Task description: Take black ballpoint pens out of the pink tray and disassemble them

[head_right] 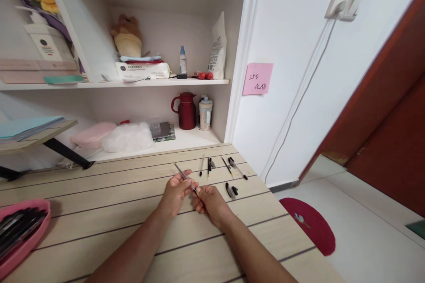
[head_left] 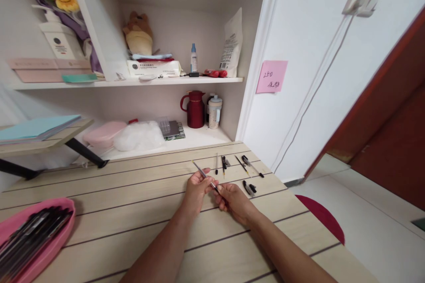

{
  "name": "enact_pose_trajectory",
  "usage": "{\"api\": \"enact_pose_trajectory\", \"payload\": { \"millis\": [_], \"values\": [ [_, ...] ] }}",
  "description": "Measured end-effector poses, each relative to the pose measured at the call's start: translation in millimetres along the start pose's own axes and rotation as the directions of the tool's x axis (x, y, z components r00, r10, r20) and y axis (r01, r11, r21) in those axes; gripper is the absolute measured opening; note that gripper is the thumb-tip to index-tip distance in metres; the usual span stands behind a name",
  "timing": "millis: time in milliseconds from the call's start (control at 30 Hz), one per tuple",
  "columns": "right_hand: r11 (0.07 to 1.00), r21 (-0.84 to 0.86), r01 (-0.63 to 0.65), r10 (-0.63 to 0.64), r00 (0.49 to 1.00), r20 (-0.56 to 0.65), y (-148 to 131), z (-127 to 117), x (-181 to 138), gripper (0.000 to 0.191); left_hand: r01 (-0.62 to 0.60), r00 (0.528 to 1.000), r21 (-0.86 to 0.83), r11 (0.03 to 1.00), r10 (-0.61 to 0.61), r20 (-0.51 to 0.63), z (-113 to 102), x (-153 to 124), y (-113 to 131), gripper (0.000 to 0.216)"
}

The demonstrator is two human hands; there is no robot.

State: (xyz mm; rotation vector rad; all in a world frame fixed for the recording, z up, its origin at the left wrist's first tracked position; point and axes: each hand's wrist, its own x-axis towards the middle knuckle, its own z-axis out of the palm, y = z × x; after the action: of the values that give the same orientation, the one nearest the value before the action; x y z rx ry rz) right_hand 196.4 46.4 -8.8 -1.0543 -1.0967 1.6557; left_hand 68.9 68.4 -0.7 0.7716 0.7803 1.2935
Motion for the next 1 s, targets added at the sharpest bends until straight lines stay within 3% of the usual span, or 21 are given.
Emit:
{"api": "enact_pose_trajectory", "payload": {
  "millis": [267, 467, 567, 633, 700, 767, 900, 1000],
  "values": [
    [0.999, 0.032, -0.011, 0.011, 1.0, 0.024, -0.3, 0.7, 0.4, 0.04, 0.003, 1.0, -0.004, 1.0, -0.003, -0.008, 2.6, -2.6, 1.2, 0.051],
    [1.0, 0.001, 0.012, -0.012, 0.999, 0.038, -3.2, 1.4, -1.4, 0.043, 0.053, 0.994, 0.087, 0.995, -0.061, 0.093, 3.1, -3.0, -4.0, 0.046],
    [0.983, -0.182, 0.025, -0.024, 1.0, 0.01, -4.3, -2.9, 0.0, 0.047, 0.043, 0.995, 0.125, 0.991, -0.053, 0.08, 3.4, -2.4, -5.0, 0.045],
    [0.923, -0.38, 0.059, -0.093, 0.993, -0.072, -6.5, -8.2, 1.6, 0.05, 0.045, 0.996, 0.182, 0.982, -0.059, 0.07, 4.3, -3.0, -4.8, 0.043],
    [0.839, -0.534, 0.102, -0.225, 0.959, -0.17, -10.9, -14.0, 2.9, 0.049, 0.064, 0.991, 0.257, 0.964, -0.091, 0.094, 6.0, -4.8, -4.9, 0.041],
    [0.803, -0.575, 0.156, -0.348, 0.906, -0.24, -17.5, -18.6, 2.9, 0.043, 0.077, 0.98, 0.336, 0.939, -0.134, 0.149, 7.9, -7.3, -6.3, 0.039],
    [0.847, -0.424, 0.321, -0.465, 0.834, -0.299, -33.5, -22.8, -1.3, 0.036, 0.015, 0.938, 0.485, 0.874, -0.181, 0.297, 11.0, -12.2, -13.0, 0.031],
    [0.858, -0.341, 0.384, -0.491, 0.807, -0.326, -42.7, -25.2, -5.5, 0.036, -0.059, 0.91, 0.563, 0.824, -0.187, 0.37, 12.2, -14.5, -17.7, 0.026]
  ]
}}
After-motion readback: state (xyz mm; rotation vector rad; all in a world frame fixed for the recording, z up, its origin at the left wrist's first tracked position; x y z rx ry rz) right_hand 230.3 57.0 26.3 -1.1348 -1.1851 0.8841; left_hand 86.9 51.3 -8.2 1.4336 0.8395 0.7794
